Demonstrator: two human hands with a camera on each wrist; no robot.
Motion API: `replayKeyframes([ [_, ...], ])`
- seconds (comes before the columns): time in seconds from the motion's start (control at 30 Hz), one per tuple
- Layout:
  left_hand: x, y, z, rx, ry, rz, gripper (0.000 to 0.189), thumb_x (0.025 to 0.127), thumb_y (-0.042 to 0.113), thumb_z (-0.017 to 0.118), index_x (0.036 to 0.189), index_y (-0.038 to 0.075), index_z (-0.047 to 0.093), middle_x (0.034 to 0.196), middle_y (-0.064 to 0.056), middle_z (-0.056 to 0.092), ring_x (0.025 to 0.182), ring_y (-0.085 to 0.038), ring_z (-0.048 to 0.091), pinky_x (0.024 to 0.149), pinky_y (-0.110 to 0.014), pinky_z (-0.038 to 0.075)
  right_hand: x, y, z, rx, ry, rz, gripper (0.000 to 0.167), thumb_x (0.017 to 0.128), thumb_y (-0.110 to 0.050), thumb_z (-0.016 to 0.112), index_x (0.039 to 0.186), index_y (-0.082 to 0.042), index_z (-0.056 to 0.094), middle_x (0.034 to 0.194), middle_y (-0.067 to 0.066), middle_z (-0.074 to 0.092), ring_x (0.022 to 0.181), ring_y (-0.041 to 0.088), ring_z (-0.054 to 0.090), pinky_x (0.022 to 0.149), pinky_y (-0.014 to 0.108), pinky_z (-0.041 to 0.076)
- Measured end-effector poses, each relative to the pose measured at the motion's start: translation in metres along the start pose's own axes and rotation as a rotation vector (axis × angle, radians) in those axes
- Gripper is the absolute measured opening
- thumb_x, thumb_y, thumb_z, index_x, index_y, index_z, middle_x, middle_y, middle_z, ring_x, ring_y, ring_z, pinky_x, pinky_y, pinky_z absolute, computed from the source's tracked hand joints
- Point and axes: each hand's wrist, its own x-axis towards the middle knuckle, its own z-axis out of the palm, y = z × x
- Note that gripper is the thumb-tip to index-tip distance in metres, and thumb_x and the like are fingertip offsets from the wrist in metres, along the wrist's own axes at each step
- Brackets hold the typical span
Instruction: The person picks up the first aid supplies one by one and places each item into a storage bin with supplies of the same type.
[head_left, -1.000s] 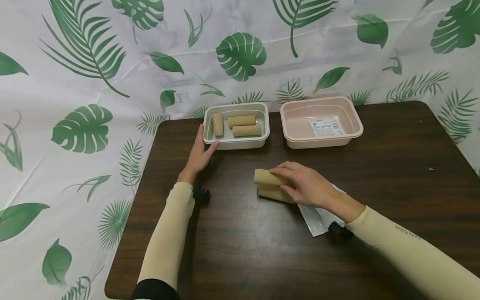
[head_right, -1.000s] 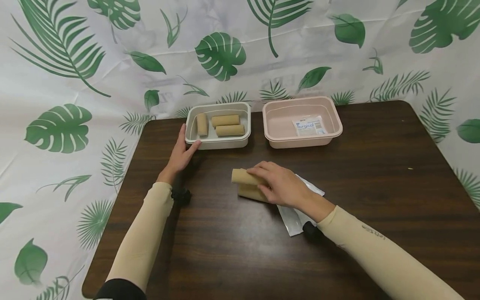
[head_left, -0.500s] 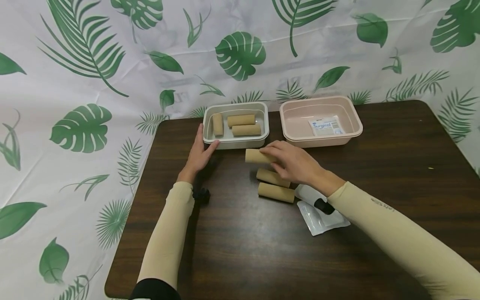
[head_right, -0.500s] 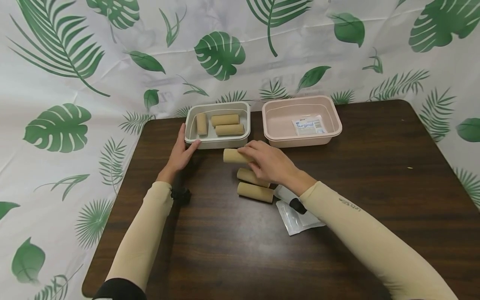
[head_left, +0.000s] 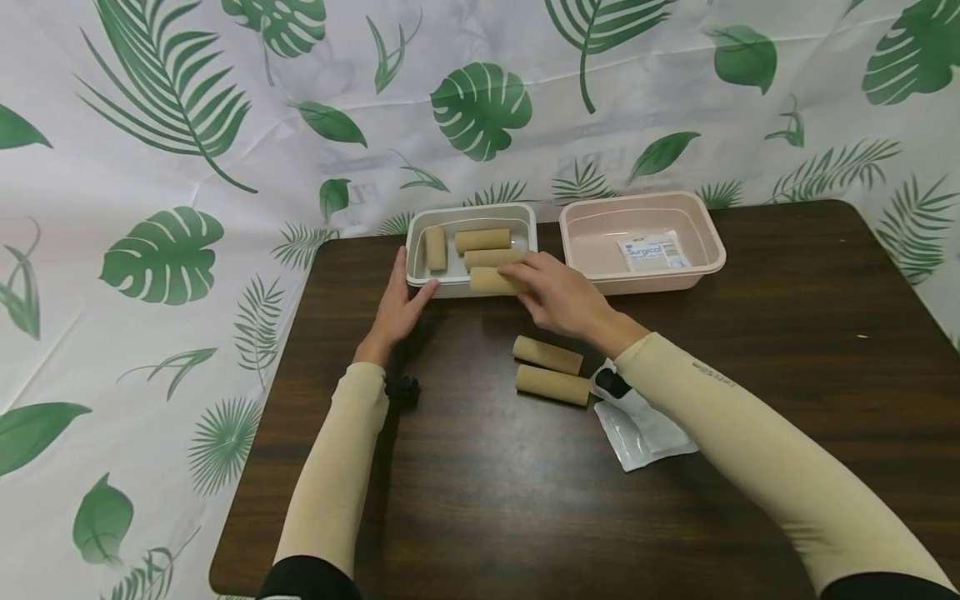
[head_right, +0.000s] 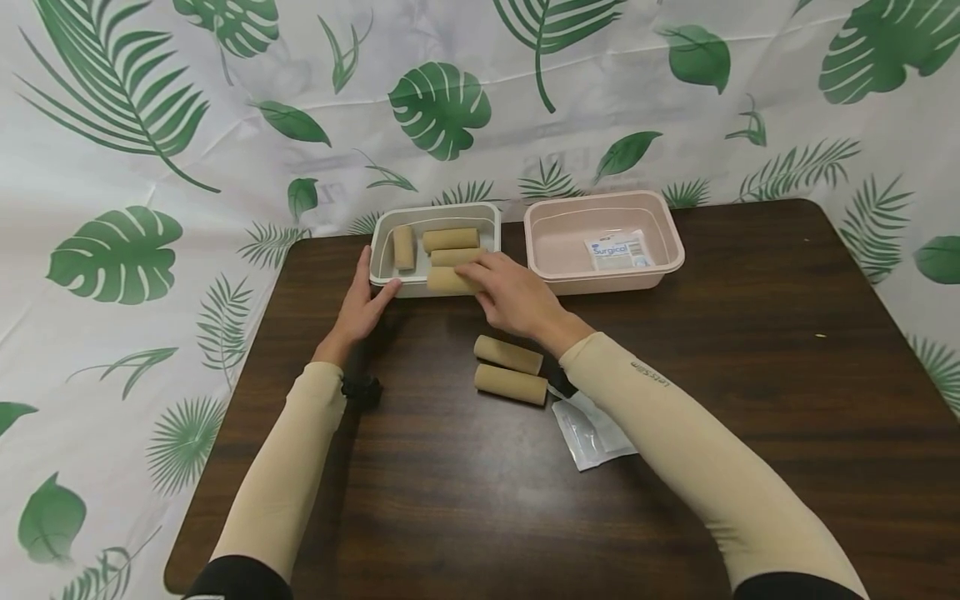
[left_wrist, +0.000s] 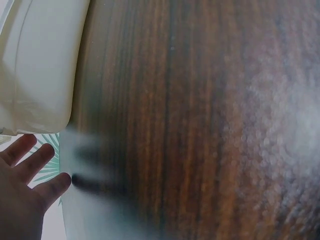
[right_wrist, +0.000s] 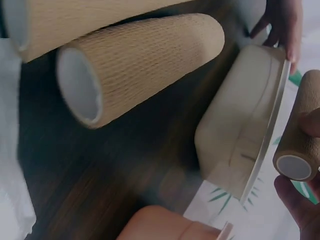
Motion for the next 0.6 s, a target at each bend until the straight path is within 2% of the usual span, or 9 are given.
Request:
replayKeyframes([
  [0.3, -0.001, 0.0, 0.001, -0.009, 0.004, -0.003, 0.088, 0.097, 0.048, 0.055, 0.159, 0.014, 0.002, 0.164, -0.004, 0.006, 0.147, -0.015, 0.01, 0.117, -0.04, 0.014, 0.016, 0.003, 0.011, -0.029, 0.021, 0.008, 0.04, 0.091, 0.0, 0.06, 0.131, -0.006, 0.061, 0.127, 0.011, 0.057, 0.116, 0.029, 0.053, 0.098, 0.041, 0.043],
  [0.5, 0.0, 0.001, 0.0, -0.01, 0.007, -0.002, 0.089, 0.097, 0.049, 0.055, 0.159, 0.009, 0.005, 0.164, -0.005, 0.007, 0.147, -0.016, 0.011, 0.117, -0.041, 0.015, 0.022, 0.006, 0.016, -0.048, 0.027, 0.065, 0.039, 0.093, -0.001, 0.058, 0.132, -0.007, 0.06, 0.126, 0.01, 0.057, 0.119, 0.029, 0.052, 0.1, 0.041, 0.042],
  [0.6, 0.0, 0.001, 0.0, -0.007, 0.007, -0.003, 0.09, 0.097, 0.05, 0.055, 0.158, 0.009, 0.005, 0.164, -0.005, 0.007, 0.147, -0.016, 0.011, 0.117, -0.042, 0.015, 0.023, 0.008, 0.02, -0.042, 0.042, 0.065, 0.038, 0.095, -0.002, 0.057, 0.132, -0.007, 0.06, 0.127, 0.011, 0.057, 0.12, 0.029, 0.052, 0.101, 0.041, 0.041],
])
